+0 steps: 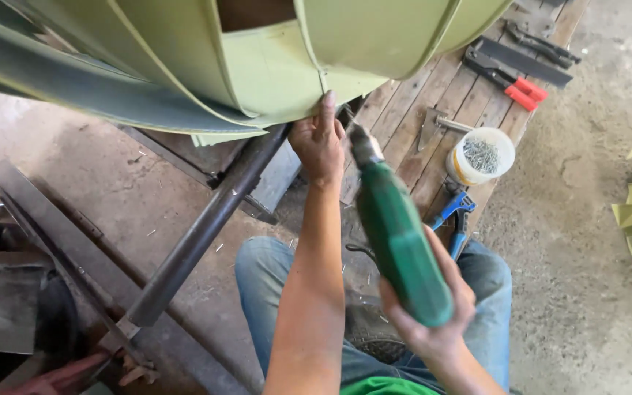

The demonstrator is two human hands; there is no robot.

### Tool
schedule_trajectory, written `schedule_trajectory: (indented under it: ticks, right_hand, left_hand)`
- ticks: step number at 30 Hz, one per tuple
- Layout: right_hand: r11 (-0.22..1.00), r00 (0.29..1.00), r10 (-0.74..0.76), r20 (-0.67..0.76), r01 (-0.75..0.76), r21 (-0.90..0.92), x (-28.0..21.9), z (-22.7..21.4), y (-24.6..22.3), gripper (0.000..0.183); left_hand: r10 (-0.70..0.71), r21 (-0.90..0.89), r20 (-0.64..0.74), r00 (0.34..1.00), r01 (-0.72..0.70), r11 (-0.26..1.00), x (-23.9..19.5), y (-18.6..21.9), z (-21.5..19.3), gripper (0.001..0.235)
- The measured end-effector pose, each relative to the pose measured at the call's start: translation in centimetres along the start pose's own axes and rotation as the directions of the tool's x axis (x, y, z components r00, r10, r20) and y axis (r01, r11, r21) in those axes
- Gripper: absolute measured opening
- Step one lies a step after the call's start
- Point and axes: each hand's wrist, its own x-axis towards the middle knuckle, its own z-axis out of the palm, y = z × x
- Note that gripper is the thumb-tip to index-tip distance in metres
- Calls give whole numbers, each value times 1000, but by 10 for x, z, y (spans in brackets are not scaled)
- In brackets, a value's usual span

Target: Drilling holes and using a rivet gun to join metal sheets together to assemble a structure.

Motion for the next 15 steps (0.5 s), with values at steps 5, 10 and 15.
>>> schedule_trajectory:
  ticks: [5,10,15]
  right_hand:
    - [756,883,460,91,-443,482,21,-10,76,68]
    - [174,688,580,436,-627,760,69,39,210,61]
    - [-122,666,497,557,-582,804,87,90,266,62]
  left_hand:
    - [-118,-18,-12,993,118,993,-3,9,4,24]
    - [-101,33,-30,994,102,994,-2,10,6,27]
    - [-108,1,-42,993,108,994,0,13,6,25]
